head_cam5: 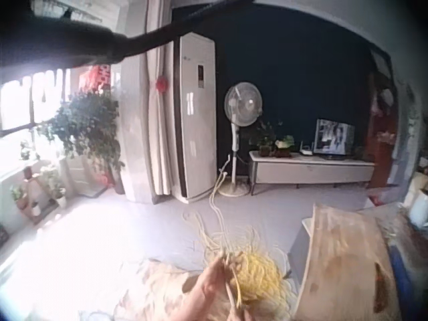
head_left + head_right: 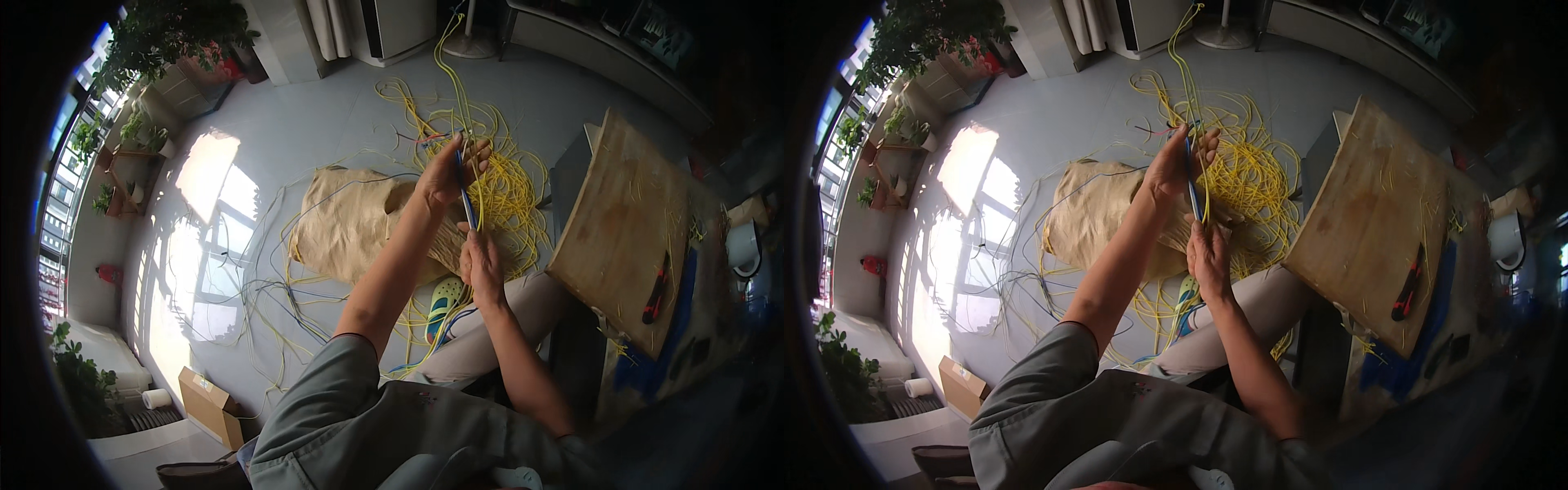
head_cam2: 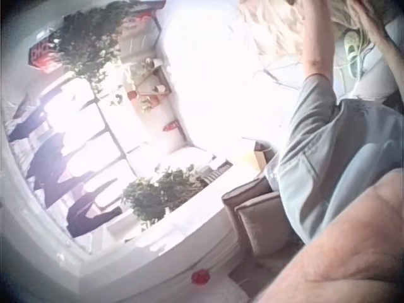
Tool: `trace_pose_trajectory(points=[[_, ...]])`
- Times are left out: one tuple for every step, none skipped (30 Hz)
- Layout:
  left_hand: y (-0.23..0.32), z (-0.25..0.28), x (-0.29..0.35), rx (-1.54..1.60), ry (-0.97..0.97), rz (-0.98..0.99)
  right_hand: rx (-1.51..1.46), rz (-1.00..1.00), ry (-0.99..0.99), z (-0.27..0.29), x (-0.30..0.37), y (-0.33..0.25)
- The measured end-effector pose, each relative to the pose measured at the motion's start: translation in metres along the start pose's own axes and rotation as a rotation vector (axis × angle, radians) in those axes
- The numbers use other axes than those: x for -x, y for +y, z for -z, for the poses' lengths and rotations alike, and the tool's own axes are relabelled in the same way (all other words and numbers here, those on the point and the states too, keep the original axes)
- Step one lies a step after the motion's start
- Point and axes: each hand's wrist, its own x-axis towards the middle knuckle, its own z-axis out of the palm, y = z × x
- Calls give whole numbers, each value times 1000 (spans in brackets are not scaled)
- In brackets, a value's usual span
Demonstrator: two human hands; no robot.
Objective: The person sits on the floor and strips the outer insulation from white electrical wires using a utility knife. They hold the wire against a wooden board and carefully scrape away the coating to expose the inner conductors.
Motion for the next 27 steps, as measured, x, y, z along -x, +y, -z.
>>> trace_pose_trajectory(points=[[6, -10, -3, -5, -34, -11, 33, -34, -26, 0, -1, -2], [13, -18, -4, -11, -67, -23, 27, -60, -49, -2, 0, -4], [18, -20, -4, -107, -91, -74, 16, -86, -71, -5, 1, -4], [24, -21, -2, -203, -113, -126, -2, -120, -83, -9, 2, -7], [28, -23, 0, -299, -133, -179, -31, -145, -114, -11, 1, -9], [25, -46, 7, -410, 22, -248, -52, -165, -126, -8, -2, -4], [27, -51, 11, -445, -10, -269, -76, -191, -144, -7, -4, 0], [30, -53, 15, -480, -42, -290, -89, -179, -164, -8, -5, 2], [30, -56, 18, -509, -75, -307, -99, -169, -178, -10, -5, 2], [29, -60, 21, -541, -69, -336, -109, -160, -193, -11, -4, 3], [28, -64, 25, -573, -62, -365, -95, -151, -207, -14, -5, 6], [28, -67, 28, -608, -56, -394, -82, -140, -222, -17, -8, 10], [30, -69, 30, -667, -51, -409, -70, -129, -236, -20, -10, 12], [31, -70, 32, -727, -45, -422, -66, -153, -265, -21, -11, 12], [31, -73, 33, -784, -43, -438, -21, -119, -269, -20, -12, 12], [32, -76, 34, -835, -39, -448, 25, -84, -273, -20, -13, 13], [32, -82, 35, -886, -37, -456, 71, -49, -275, -19, -14, 15], [33, -86, 37, -940, -29, -465, 149, 17, -337, -14, -18, 13], [36, -89, 39, -951, -40, -460, 228, 112, -304, -10, -20, 11], [41, -92, 40, -962, -52, -455, 306, 208, -269, -8, -21, 9], [45, -97, 41, -970, -70, -453, 302, 230, -279, -2, -23, -5], [43, -102, 42, -945, -75, -434, 303, 251, -282, 6, -26, -18], [43, -100, 45, -925, -90, -406, 292, 296, -248, 2, -25, -47], [42, -100, 47, -904, -108, -377, 401, 351, -137, 2, -27, -73], [40, -100, 49, -885, -125, -346, 354, 386, -108, 0, -33, -98], [36, -106, 55, -906, -94, -337, 321, 347, -94, 0, -40, -123], [32, -111, 60, -898, -101, -287, 240, 325, -92, 6, -53, -139]])
